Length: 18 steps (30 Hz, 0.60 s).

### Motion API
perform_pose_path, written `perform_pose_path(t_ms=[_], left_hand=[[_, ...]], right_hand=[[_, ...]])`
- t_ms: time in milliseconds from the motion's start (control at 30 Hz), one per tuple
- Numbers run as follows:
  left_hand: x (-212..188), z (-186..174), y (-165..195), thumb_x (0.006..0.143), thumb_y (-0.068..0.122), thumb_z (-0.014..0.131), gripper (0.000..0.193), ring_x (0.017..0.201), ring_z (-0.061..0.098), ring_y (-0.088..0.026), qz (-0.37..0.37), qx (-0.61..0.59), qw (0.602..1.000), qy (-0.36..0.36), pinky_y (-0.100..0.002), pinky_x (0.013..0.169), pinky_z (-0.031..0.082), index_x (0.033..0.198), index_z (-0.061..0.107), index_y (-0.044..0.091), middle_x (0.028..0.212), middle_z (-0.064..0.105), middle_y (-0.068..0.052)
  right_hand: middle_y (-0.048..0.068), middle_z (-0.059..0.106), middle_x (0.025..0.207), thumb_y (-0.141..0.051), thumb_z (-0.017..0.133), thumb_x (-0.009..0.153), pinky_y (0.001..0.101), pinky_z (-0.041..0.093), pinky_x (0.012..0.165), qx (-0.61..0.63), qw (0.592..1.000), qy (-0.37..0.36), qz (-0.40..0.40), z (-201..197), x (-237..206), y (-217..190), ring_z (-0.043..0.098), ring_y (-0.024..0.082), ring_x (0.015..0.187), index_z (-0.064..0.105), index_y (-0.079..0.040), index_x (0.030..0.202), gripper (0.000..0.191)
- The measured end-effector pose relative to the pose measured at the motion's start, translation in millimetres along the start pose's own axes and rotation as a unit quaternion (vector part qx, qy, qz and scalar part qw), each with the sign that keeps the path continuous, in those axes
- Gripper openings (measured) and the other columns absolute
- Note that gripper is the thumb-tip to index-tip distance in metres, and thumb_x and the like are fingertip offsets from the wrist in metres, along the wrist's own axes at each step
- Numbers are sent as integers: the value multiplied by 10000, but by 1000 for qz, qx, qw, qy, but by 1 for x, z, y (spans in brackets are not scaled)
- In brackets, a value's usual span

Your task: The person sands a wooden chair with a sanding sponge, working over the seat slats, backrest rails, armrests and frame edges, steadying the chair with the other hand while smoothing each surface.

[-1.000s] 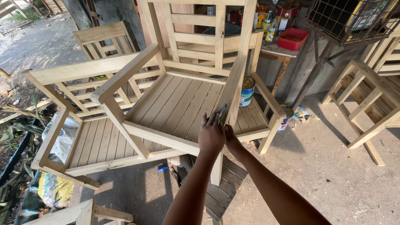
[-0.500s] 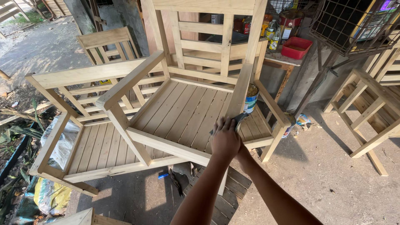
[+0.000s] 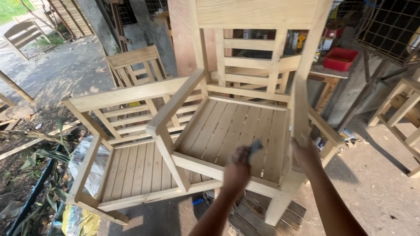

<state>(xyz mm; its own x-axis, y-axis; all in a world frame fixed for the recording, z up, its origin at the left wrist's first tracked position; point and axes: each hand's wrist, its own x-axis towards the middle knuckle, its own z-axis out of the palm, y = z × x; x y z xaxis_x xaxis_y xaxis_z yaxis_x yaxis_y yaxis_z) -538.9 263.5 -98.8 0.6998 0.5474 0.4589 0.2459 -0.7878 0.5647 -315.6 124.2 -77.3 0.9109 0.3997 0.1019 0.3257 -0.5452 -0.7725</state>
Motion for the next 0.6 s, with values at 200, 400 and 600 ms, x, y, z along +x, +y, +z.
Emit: perform_pose_path(t_ms=[200,400,600], left_hand=[[48,-181,-156,954,117,496,527,1266,568,-435,-20,214,966,142,-516,961,571,1471,493,15,1517,502,-244],[68,-257,-214,992,208,376,639,1419,241,-486,-188,159,968,-43,-593,1013,394,1619,403,325,1640,353,-69],[124,-205,-249,1018,237,444,412,1421,443,-345,-54,267,960,69,-537,1215,312,1352,641,98,1479,561,-102]], right_hand=[[269,513,1413,-601,676,862,573,532,921,-317,947,45,35,18,-40,-36,594,447,1234,440,-152,1498,813],[229,528,1354,-590,681,845,556,530,895,-396,913,95,25,32,-49,-30,614,407,1203,440,-177,1493,806],[413,283,1542,-783,629,794,736,266,1061,-531,838,115,56,69,-22,-35,327,579,1386,386,-63,1511,1044]])
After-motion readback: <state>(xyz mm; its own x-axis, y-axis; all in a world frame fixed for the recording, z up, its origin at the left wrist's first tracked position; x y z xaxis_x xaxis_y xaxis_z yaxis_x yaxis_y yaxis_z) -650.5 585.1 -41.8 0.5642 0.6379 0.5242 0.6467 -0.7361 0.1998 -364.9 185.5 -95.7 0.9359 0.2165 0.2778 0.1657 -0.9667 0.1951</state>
